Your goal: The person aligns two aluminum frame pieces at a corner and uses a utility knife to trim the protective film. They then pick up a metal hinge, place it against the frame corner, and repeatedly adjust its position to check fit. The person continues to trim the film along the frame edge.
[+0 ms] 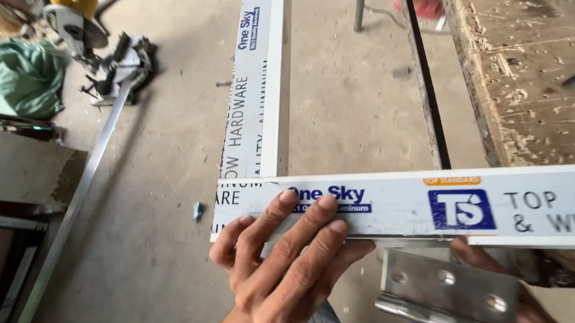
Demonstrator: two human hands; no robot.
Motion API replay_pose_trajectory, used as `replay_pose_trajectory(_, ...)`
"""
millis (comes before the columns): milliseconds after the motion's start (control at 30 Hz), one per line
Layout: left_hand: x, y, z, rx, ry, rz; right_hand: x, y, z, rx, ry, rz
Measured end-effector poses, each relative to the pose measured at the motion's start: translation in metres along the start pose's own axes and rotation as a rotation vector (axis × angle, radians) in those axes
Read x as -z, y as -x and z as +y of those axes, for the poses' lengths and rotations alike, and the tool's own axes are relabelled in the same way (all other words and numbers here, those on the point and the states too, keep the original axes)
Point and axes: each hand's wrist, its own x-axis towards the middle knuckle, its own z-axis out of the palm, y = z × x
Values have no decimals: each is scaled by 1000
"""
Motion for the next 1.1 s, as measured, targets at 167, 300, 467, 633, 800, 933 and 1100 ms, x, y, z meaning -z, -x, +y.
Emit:
replay_pose_trajectory(167,2,11,0,-38,-3,46,-27,-40,80,100,-167,4)
replay_pose_trajectory(300,2,16,-2,-49,61,80,-40,-18,32,619,-320,203)
replay_pose_trajectory(467,2,21,-4,-114,54,178,-43,10,14,883,19,369)
replay_pose_trajectory(633,10,20,-5,-117,12,108,-53,27,-11,686,-30,550)
replay_pose_trajectory(800,13,20,-7,-106,45,85,-38,4,2,970,137,603)
replay_pose_trajectory(933,8,22,-9,-107,60,82,-22,6,-8,994,274,581)
replay_pose_trajectory(1100,10,21,-9,-83,96,82,-25,6,-19,1150,317,565)
